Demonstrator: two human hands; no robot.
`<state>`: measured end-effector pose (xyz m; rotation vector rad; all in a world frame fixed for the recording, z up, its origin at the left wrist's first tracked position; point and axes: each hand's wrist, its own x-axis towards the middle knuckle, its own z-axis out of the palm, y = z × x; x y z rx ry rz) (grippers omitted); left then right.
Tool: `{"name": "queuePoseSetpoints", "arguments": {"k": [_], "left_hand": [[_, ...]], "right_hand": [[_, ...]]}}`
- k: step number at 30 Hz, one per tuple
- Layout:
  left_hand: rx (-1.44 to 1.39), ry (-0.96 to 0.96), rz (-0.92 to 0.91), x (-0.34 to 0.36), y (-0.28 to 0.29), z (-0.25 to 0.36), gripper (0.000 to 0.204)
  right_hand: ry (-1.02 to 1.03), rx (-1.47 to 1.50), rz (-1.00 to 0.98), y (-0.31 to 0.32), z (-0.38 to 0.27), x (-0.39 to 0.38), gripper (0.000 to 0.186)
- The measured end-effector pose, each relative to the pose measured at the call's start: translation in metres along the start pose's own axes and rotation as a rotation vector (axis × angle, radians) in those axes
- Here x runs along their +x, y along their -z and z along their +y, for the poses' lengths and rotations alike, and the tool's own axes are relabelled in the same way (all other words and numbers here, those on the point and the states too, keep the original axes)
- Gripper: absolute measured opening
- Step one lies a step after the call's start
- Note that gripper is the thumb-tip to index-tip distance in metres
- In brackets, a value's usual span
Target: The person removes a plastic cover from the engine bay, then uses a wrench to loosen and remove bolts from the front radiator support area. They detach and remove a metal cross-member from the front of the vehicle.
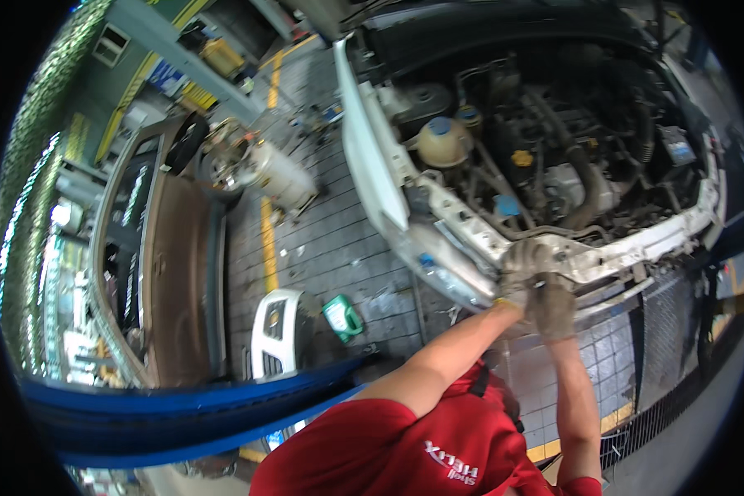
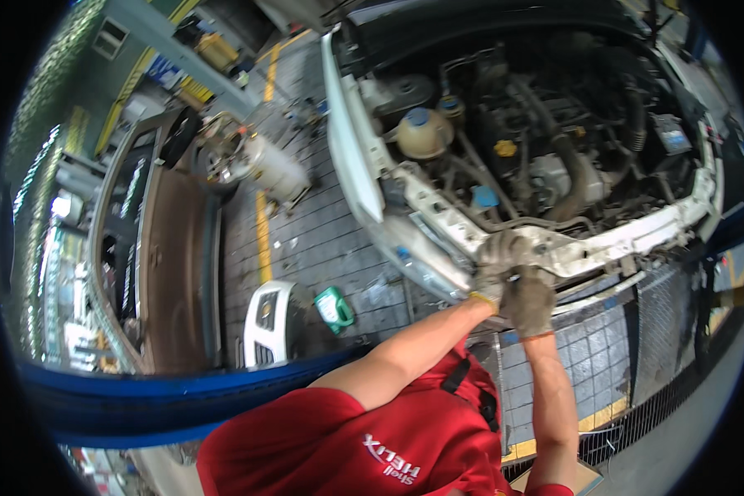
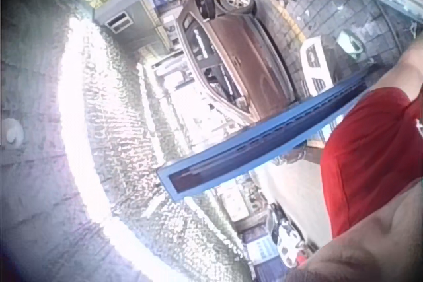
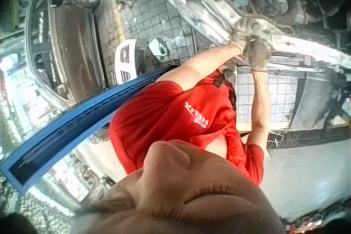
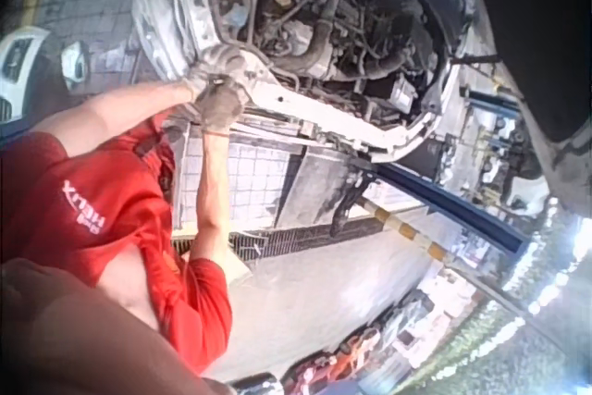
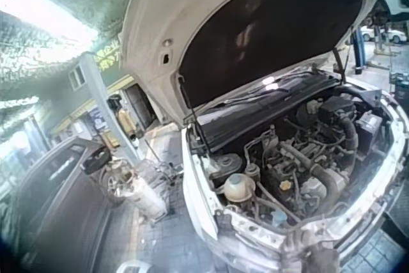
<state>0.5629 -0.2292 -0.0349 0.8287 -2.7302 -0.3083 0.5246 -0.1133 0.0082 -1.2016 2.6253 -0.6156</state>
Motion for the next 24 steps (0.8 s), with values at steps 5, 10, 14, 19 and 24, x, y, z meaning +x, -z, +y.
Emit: {"name": "queuePoseSetpoints", "arguments": {"k": [5, 10, 14, 19, 24], "left_hand": [[0.037, -0.011, 0.253, -0.009, 0.014, 0.005, 0.047], [-0.032, -0.019, 0.178, -0.012, 0.021, 0.007, 0.048], [-0.1, 0.01, 0.145, -0.008, 0.017, 0.004, 0.045], [-0.091, 0.001, 0.157, -0.011, 0.009, 0.006, 0.047], [-0.155, 0.01, 0.023, -0.011, 0.002, -0.001, 0.055]], "right_hand": [[-0.193, -0.074, 0.054, -0.012, 0.041, 0.022, 0.043], [-0.493, 0.328, 0.131, -0.011, 0.08, 0.047, 0.071], [-0.26, 0.273, 0.143, -0.016, 0.068, 0.039, 0.066], [-0.373, 0.326, 0.153, 0.005, 0.057, 0.049, 0.066], [-0.188, 0.065, 0.054, 0.011, 0.017, 0.033, 0.055]]}}
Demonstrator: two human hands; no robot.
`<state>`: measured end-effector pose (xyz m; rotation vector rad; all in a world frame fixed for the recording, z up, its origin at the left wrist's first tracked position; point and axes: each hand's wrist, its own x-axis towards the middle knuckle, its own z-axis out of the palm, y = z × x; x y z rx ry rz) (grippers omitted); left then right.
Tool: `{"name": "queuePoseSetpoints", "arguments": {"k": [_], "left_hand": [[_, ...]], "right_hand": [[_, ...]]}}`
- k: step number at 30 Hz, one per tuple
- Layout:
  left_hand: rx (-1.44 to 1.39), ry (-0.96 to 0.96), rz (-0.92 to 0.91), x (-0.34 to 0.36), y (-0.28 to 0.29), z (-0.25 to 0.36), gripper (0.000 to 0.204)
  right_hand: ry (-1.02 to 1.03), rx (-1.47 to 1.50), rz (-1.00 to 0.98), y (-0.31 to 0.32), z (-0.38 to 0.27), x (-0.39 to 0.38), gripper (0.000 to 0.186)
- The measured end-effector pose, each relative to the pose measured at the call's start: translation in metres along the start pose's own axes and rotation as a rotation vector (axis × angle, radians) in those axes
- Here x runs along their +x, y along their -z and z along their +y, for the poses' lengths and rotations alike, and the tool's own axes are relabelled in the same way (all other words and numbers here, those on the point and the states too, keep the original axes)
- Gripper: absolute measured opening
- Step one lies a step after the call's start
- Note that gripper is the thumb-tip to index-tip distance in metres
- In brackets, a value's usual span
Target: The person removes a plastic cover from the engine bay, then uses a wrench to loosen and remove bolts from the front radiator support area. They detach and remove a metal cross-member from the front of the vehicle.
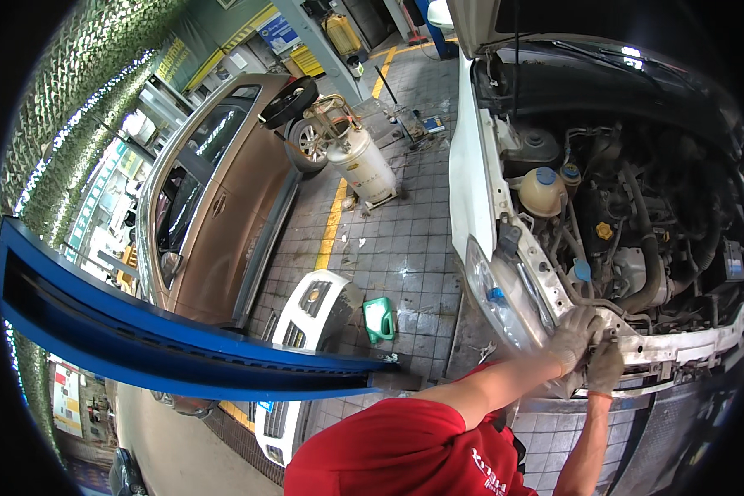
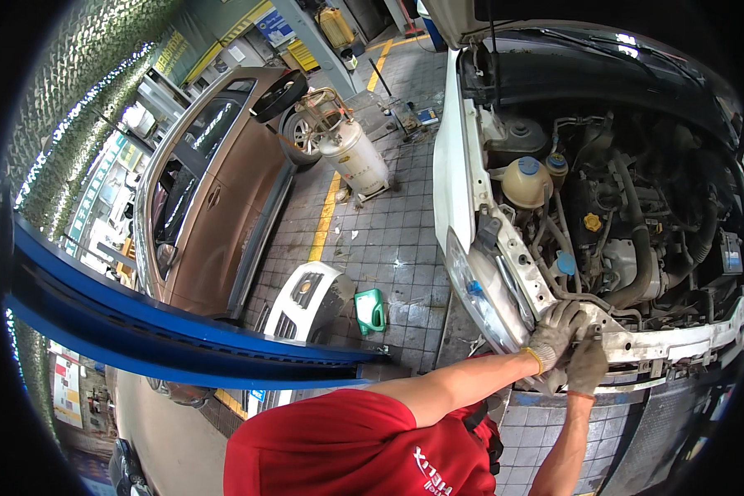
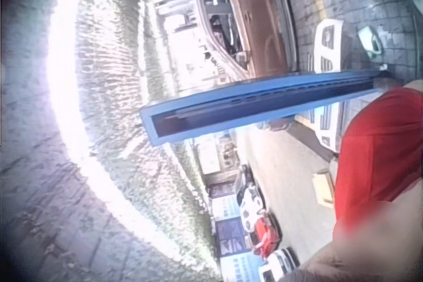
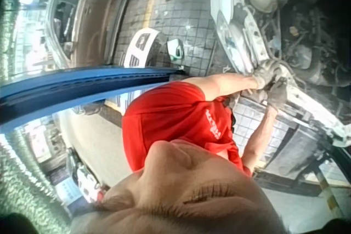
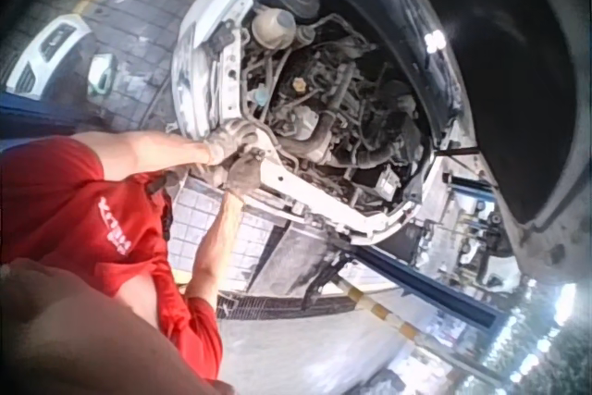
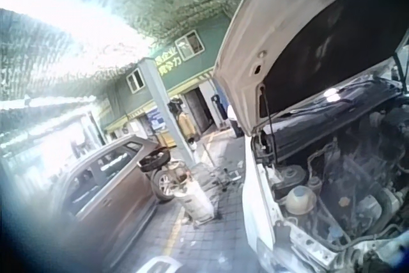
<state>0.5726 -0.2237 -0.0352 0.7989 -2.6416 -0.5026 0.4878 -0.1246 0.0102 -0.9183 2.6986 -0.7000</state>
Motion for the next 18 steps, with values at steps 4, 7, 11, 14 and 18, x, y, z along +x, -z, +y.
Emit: {"name": "queuePoseSetpoints", "arguments": {"k": [4, 7, 11, 14, 18], "left_hand": [[-0.044, -0.136, 0.36, -0.002, 0.004, 0.001, 0.062], [0.016, 0.002, 0.146, 0.001, 0.011, 0.009, 0.059], [0.023, -0.066, 0.24, -0.003, 0.016, 0.005, 0.054], [-0.021, -0.087, 0.231, -0.001, 0.007, -0.003, 0.056], [0.009, -0.076, 0.212, 0.001, -0.003, -0.006, 0.056]], "right_hand": [[0.149, -0.151, -0.049, -0.002, -0.013, -0.012, 0.053], [-0.038, 0.221, 0.124, 0.002, 0.01, 0.005, 0.057], [-0.217, 0.375, 0.105, 0.0, 0.037, 0.024, 0.065], [0.086, -0.135, 0.039, -0.009, 0.021, 0.011, 0.056], [0.184, -0.219, 0.028, -0.009, -0.014, -0.016, 0.041]]}}
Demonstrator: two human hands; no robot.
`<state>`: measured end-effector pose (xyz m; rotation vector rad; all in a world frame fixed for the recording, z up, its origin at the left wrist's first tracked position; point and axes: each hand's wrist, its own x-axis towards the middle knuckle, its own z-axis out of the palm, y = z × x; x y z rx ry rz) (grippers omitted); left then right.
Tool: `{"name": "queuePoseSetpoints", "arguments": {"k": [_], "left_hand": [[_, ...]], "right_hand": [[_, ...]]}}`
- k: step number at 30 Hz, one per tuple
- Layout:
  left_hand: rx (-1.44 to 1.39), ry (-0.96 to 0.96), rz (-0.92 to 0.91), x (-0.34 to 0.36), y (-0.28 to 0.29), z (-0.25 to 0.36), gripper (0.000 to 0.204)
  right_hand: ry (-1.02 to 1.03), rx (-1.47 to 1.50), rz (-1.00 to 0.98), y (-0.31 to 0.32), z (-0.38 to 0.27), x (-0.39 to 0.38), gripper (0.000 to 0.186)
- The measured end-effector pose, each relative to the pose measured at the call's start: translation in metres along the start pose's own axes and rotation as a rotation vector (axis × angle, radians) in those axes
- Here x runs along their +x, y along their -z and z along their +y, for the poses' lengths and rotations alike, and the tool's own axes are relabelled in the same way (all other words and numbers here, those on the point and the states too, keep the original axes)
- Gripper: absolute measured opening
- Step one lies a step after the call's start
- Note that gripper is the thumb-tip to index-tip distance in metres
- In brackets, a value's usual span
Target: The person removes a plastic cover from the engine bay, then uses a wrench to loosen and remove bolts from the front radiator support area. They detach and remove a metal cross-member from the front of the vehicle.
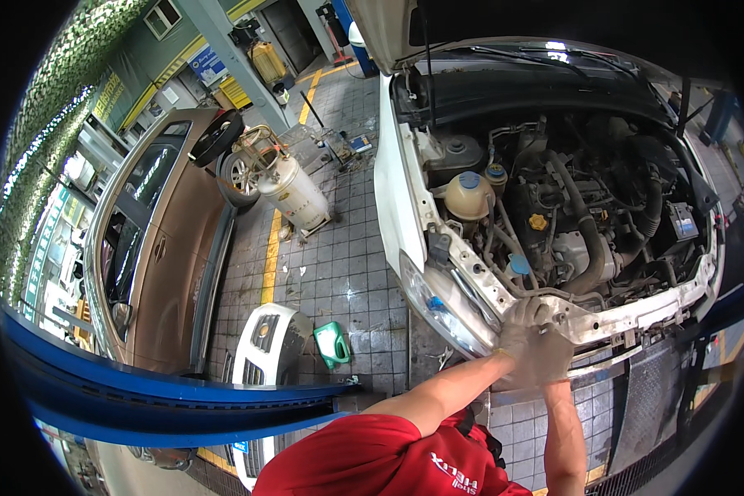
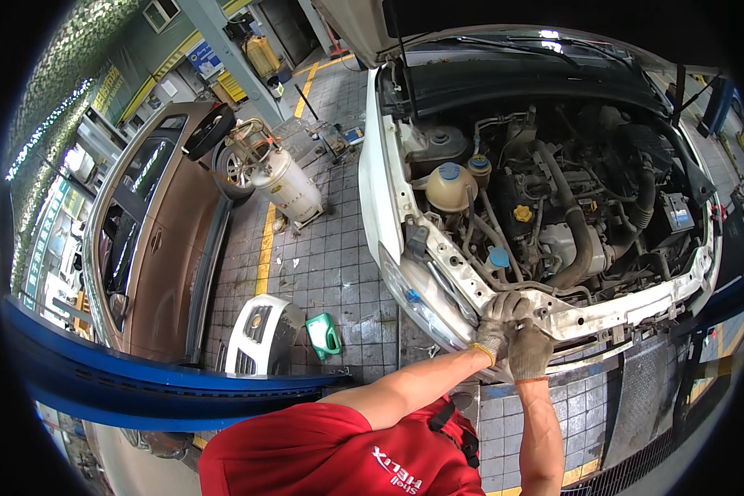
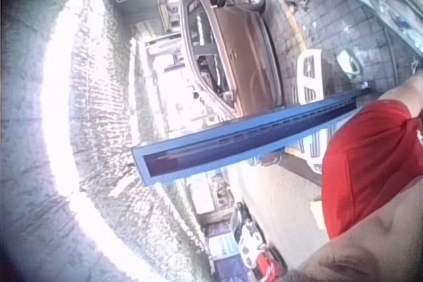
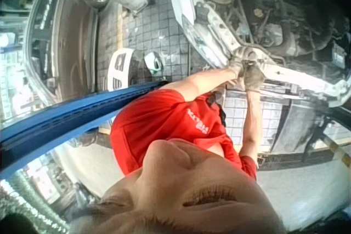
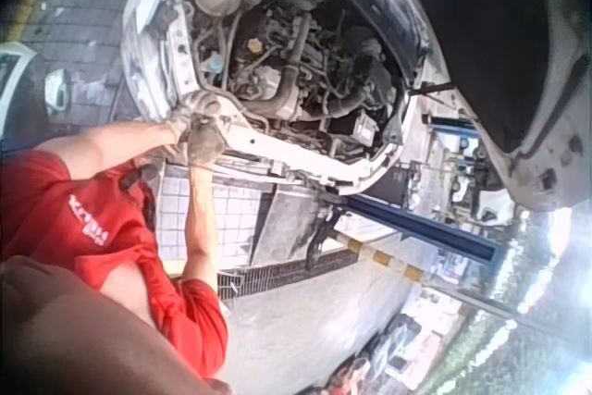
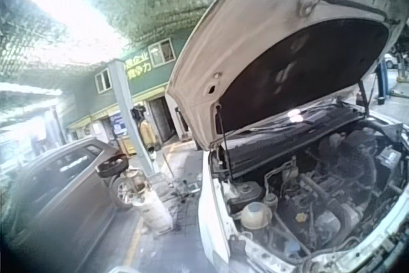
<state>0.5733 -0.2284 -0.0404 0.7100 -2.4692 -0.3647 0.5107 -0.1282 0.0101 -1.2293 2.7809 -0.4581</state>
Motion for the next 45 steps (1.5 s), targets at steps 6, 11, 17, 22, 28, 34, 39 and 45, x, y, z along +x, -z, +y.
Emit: {"name": "queuePoseSetpoints", "arguments": {"k": [6, 11, 17, 22, 28, 34, 39, 45], "left_hand": [[0.024, 0.008, -0.023, 0.004, 0.019, 0.007, 0.056], [-0.008, 0.021, -0.13, 0.008, 0.02, 0.007, 0.058], [-0.033, 0.016, -0.038, 0.008, 0.018, 0.008, 0.055], [-0.007, 0.016, -0.106, 0.007, 0.027, 0.009, 0.056], [-0.381, 0.136, -0.179, -0.002, -0.008, -0.014, 0.05], [0.242, -0.093, -0.048, -0.006, -0.009, -0.013, 0.048], [0.099, -0.111, -0.094, 0.005, 0.015, -0.003, 0.061], [0.063, -0.201, -0.026, -0.001, 0.006, -0.016, 0.067]], "right_hand": [[-0.138, 0.333, 0.126, 0.001, 0.042, 0.02, 0.058], [-0.128, 0.309, 0.157, -0.02, 0.048, 0.016, 0.062], [0.131, -0.01, 0.017, -0.014, 0.02, 0.003, 0.051], [-0.45, 0.569, 0.054, 0.004, 0.043, 0.022, 0.067], [0.012, 0.051, -0.055, 0.007, 0.004, -0.001, 0.032], [-0.117, 0.246, -0.164, 0.025, 0.0, 0.005, 0.036], [-0.45, 0.521, -0.022, 0.027, 0.025, 0.025, 0.055], [-0.094, 0.19, -0.11, 0.025, -0.013, 0.013, 0.029]]}}
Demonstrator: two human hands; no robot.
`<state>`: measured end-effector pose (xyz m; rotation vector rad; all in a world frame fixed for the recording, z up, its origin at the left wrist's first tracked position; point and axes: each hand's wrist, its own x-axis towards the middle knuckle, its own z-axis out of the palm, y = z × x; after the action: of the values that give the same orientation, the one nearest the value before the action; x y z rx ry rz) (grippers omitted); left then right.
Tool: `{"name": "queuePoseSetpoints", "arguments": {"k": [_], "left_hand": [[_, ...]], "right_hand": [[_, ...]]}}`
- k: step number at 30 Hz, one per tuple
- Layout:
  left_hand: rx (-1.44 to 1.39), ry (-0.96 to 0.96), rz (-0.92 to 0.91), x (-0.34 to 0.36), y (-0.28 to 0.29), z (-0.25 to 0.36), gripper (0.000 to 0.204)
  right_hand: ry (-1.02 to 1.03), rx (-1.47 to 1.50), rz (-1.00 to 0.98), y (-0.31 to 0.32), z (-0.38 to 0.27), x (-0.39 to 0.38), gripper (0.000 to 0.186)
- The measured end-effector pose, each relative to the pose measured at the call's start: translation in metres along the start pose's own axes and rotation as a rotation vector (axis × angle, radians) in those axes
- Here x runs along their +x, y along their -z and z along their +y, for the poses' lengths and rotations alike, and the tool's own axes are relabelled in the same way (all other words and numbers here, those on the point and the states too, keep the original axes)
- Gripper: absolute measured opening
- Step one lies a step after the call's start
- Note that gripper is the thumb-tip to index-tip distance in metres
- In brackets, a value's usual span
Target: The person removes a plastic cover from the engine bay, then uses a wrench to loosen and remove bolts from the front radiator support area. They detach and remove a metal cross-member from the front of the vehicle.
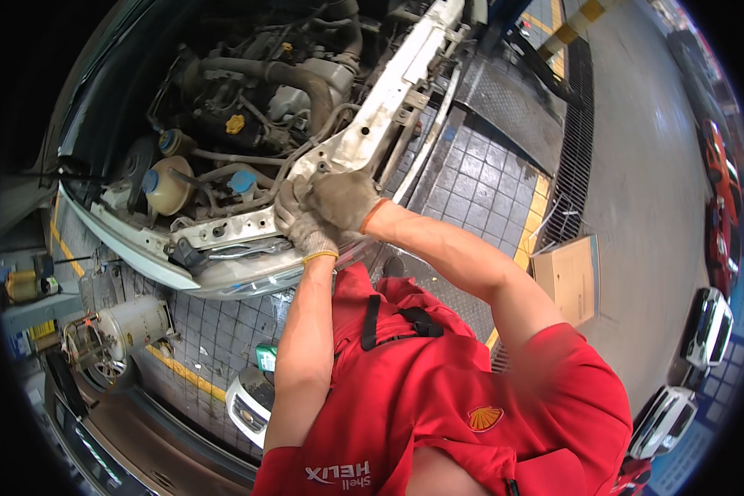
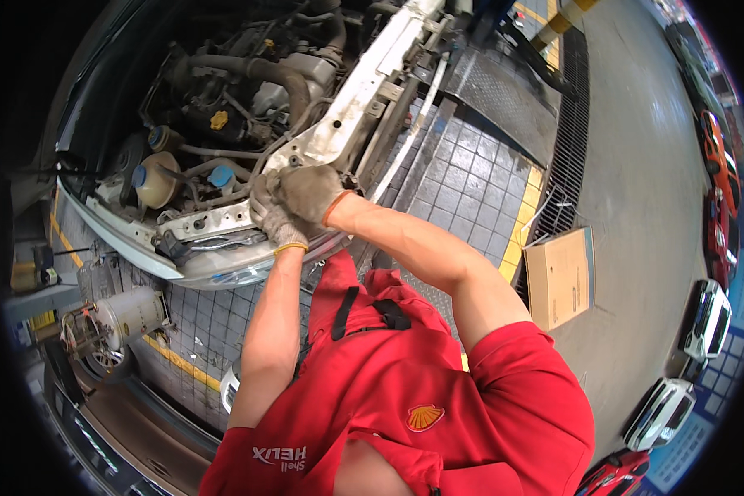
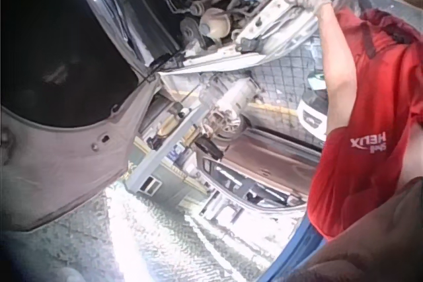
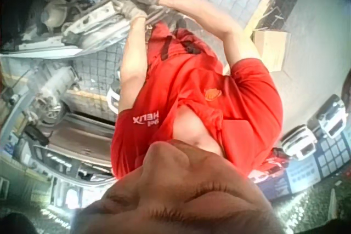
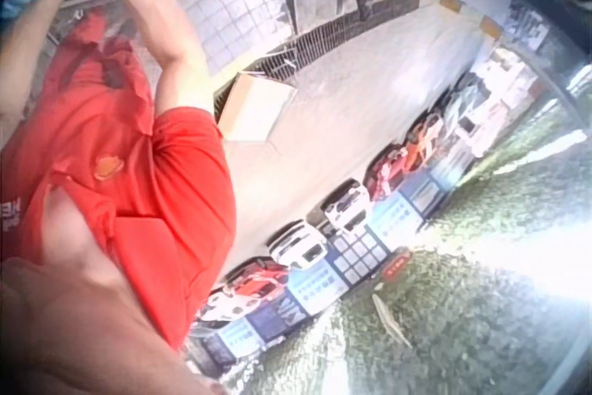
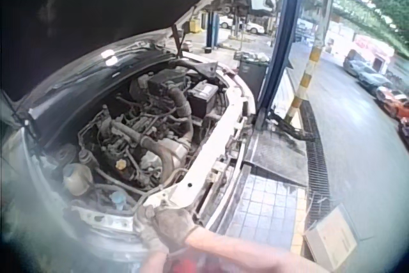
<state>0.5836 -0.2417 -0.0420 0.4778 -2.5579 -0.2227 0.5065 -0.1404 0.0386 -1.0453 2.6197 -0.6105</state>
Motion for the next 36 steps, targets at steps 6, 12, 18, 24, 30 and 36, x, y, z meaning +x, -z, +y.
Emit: {"name": "queuePoseSetpoints", "arguments": {"k": [6, 12, 18, 24, 30, 36], "left_hand": [[0.049, 0.101, -0.126, 0.0, -0.007, -0.004, 0.059], [-0.032, 0.098, -0.211, 0.0, -0.005, -0.008, 0.093], [0.066, -0.019, -0.018, 0.002, -0.01, -0.011, 0.068], [0.071, 0.24, -0.281, 0.005, -0.001, 0.005, 0.068], [0.05, 0.07, -0.143, 0.002, -0.001, -0.005, 0.058], [0.052, -0.107, 0.005, 0.006, -0.002, -0.013, 0.07]], "right_hand": [[0.165, -0.315, -0.188, 0.027, 0.008, -0.009, 0.031], [-0.293, 0.236, 0.052, 0.01, 0.018, 0.013, 0.048], [0.025, 0.046, 0.053, 0.0, -0.001, -0.015, 0.031], [-0.304, 0.347, -0.038, 0.023, 0.025, -0.003, 0.045], [-0.207, 0.112, 0.053, 0.005, 0.011, -0.004, 0.034], [0.137, -0.134, 0.089, -0.002, -0.015, -0.027, 0.023]]}}
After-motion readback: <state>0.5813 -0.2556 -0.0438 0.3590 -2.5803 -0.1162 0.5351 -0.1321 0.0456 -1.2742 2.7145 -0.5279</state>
